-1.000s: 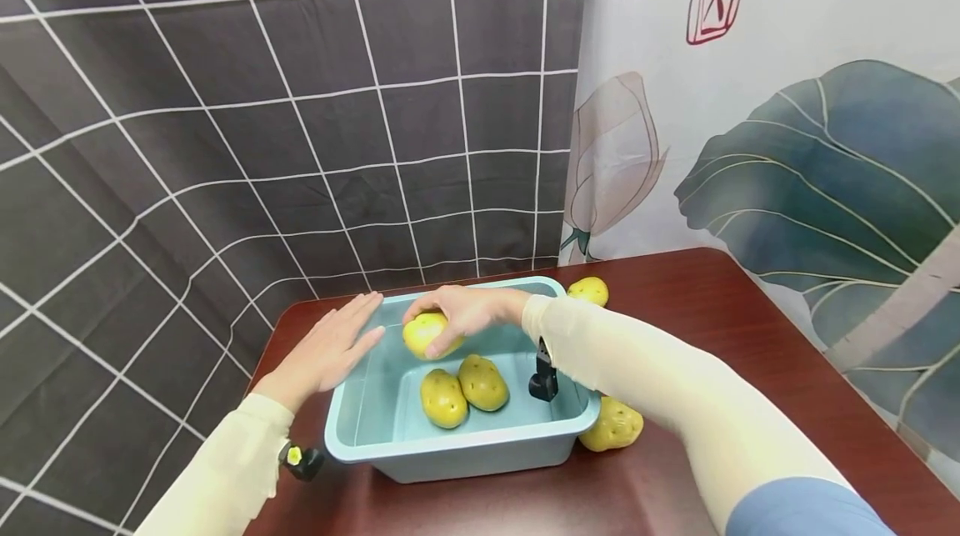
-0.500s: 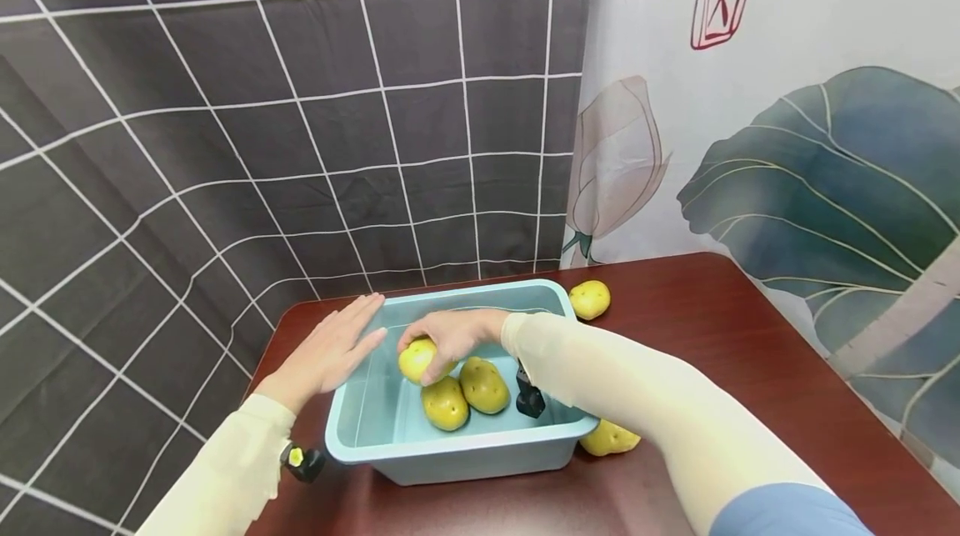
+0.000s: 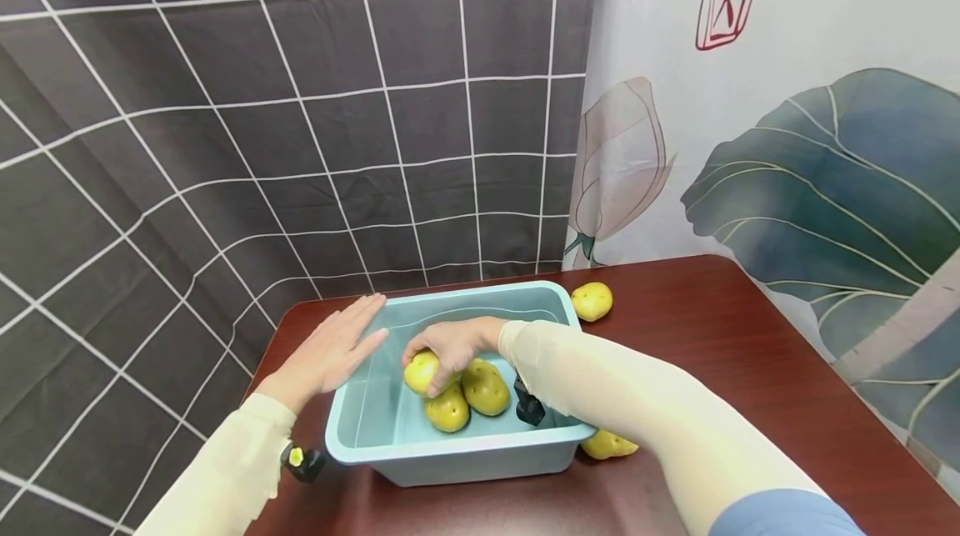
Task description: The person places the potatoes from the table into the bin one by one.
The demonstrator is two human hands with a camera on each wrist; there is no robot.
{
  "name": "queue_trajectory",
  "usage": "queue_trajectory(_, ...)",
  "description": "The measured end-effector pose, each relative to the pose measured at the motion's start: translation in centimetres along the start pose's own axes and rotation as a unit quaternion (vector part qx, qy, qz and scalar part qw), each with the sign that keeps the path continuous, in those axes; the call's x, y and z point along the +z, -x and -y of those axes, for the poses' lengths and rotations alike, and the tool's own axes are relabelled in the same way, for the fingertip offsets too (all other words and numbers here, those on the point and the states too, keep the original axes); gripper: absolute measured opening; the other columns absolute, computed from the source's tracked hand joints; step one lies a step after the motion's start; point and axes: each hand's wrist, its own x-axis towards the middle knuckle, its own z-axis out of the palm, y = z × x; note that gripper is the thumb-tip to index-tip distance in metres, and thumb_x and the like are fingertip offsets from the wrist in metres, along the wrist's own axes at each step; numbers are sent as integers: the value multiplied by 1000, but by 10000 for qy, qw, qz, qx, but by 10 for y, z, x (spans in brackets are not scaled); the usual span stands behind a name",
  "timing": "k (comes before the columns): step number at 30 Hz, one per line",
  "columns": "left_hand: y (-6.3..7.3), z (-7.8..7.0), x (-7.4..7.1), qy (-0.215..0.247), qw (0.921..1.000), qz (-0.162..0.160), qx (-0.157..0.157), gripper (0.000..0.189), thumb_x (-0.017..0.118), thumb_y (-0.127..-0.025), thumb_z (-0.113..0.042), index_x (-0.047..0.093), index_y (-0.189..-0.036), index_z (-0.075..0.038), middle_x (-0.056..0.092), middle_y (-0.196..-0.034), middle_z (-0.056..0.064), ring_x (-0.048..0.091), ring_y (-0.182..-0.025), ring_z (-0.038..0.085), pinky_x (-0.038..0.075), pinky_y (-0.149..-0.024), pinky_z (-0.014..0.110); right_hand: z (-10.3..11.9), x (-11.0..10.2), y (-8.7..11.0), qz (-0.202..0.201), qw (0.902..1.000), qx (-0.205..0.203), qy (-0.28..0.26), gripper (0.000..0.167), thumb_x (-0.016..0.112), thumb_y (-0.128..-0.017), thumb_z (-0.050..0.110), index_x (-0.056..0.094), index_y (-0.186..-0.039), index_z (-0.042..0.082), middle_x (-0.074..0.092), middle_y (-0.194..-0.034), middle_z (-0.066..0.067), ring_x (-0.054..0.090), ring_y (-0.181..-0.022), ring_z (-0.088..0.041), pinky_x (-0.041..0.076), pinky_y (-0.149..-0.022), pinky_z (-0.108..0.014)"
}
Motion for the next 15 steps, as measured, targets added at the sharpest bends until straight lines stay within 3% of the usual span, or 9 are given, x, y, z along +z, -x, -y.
queue_trajectory(4,0,0,1,14,10000,28,-10,66,36,-100,-52,30,-152,-12,30,-155,9,24,-143,30,21,-111,58,0,-1,0,27,10000,-20,-20,49,80,-78,20,60,-123,16,61,-107,12,57,-95,-6,48,-83,-21)
queue_trajectory(11,1,-1,0,13,10000,-7,45,65,37,-100,-51,30,-151,-12,30,-155,10,25,-143,30,23,-111,58,10,-11,7,-212,9992,-71,-328,56,79,-79,23,57,-130,13,57,-131,6,48,-125,-8,35,-108,-32)
queue_trajectory(15,1,-2,-2,-17,10000,0,50,65,37,-100,-51,30,-152,-12,30,-155,10,25,-143,30,22,-111,58,11,-16,9,-292,9983,-191,-458,59,78,-81,24,55,-133,10,55,-135,4,46,-129,-9,34,-110,-34)
